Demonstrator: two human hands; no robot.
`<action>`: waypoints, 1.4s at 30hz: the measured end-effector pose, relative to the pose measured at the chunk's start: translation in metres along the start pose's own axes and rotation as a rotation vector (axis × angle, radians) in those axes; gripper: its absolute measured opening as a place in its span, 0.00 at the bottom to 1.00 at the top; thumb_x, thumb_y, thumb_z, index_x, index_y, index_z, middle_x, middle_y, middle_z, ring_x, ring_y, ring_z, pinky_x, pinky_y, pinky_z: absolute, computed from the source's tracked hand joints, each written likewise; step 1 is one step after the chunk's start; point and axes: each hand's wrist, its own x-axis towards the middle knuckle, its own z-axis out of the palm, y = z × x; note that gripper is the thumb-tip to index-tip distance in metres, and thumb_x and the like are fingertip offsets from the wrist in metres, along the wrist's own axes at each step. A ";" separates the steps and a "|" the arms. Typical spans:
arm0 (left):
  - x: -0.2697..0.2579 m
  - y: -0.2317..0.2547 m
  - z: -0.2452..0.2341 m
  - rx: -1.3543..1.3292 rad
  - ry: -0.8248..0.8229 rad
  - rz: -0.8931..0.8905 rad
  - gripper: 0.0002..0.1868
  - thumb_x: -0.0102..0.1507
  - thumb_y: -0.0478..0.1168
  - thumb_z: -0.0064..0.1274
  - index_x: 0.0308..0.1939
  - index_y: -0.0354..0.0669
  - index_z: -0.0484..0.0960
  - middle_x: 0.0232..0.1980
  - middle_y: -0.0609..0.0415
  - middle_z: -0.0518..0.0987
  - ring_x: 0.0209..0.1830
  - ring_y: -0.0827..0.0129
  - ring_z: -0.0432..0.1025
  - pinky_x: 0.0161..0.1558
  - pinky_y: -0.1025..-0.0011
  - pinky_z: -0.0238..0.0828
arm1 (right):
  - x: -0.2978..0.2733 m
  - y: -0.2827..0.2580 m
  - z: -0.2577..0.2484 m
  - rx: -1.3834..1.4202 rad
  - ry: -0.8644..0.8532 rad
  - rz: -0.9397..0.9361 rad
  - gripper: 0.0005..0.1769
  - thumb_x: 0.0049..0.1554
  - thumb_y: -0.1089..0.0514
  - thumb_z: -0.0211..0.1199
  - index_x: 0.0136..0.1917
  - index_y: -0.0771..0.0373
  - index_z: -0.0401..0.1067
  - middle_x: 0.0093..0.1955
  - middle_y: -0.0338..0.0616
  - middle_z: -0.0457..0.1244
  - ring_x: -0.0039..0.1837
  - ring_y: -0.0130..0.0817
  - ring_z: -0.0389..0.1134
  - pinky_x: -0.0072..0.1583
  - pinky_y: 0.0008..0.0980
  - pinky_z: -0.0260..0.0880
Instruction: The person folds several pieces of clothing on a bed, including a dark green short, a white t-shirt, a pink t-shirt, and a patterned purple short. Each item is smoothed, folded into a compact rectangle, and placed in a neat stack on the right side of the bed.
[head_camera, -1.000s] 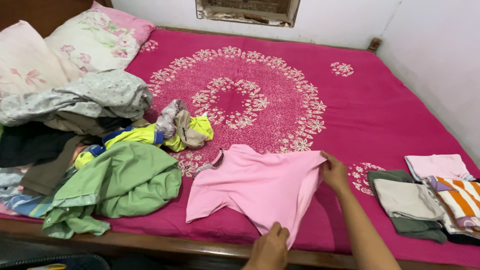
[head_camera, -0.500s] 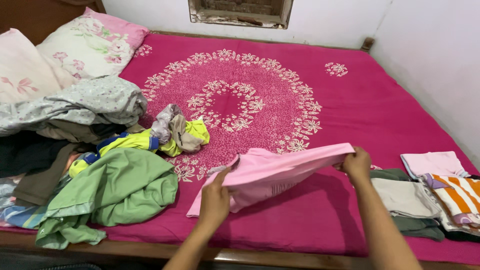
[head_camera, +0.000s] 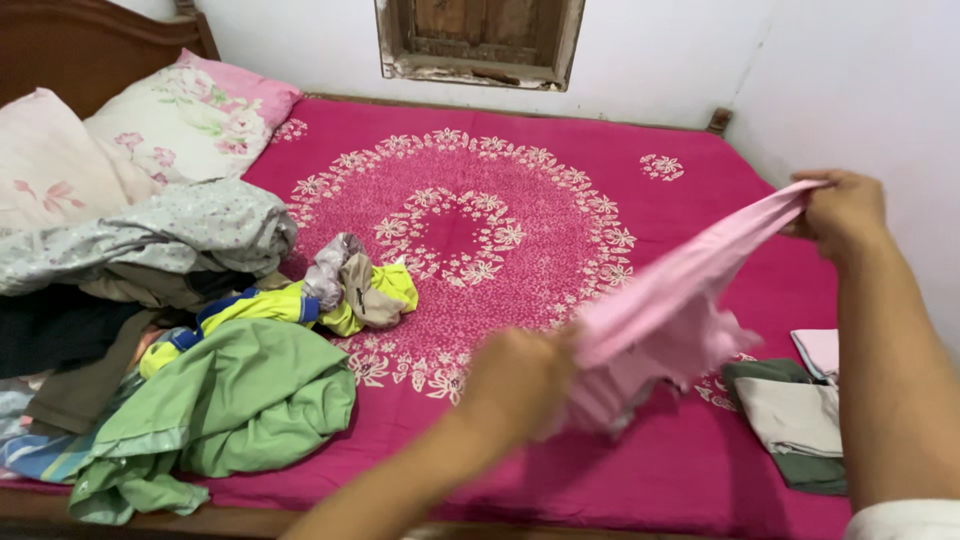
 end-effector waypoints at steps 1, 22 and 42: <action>-0.010 0.017 0.005 -0.033 0.110 0.268 0.18 0.61 0.42 0.55 0.50 0.34 0.85 0.18 0.43 0.79 0.14 0.55 0.75 0.19 0.60 0.74 | 0.000 -0.011 0.001 -0.013 0.023 0.005 0.21 0.60 0.77 0.45 0.60 0.70 0.74 0.48 0.58 0.68 0.44 0.43 0.73 0.47 0.40 0.80; 0.196 -0.133 0.029 -0.506 0.138 -0.506 0.17 0.71 0.40 0.40 0.34 0.37 0.81 0.26 0.53 0.76 0.21 0.72 0.66 0.23 0.69 0.65 | -0.061 -0.023 -0.055 -0.275 0.166 -0.215 0.21 0.56 0.78 0.48 0.52 0.72 0.80 0.40 0.52 0.68 0.39 0.32 0.64 0.40 0.34 0.66; 0.095 -0.415 0.180 -1.025 0.468 -1.161 0.16 0.67 0.41 0.51 0.47 0.28 0.82 0.36 0.48 0.81 0.29 0.65 0.73 0.32 0.63 0.71 | -0.394 0.015 0.154 -0.023 -0.714 -0.739 0.18 0.54 0.71 0.62 0.59 0.68 0.73 0.53 0.57 0.70 0.54 0.51 0.74 0.56 0.41 0.76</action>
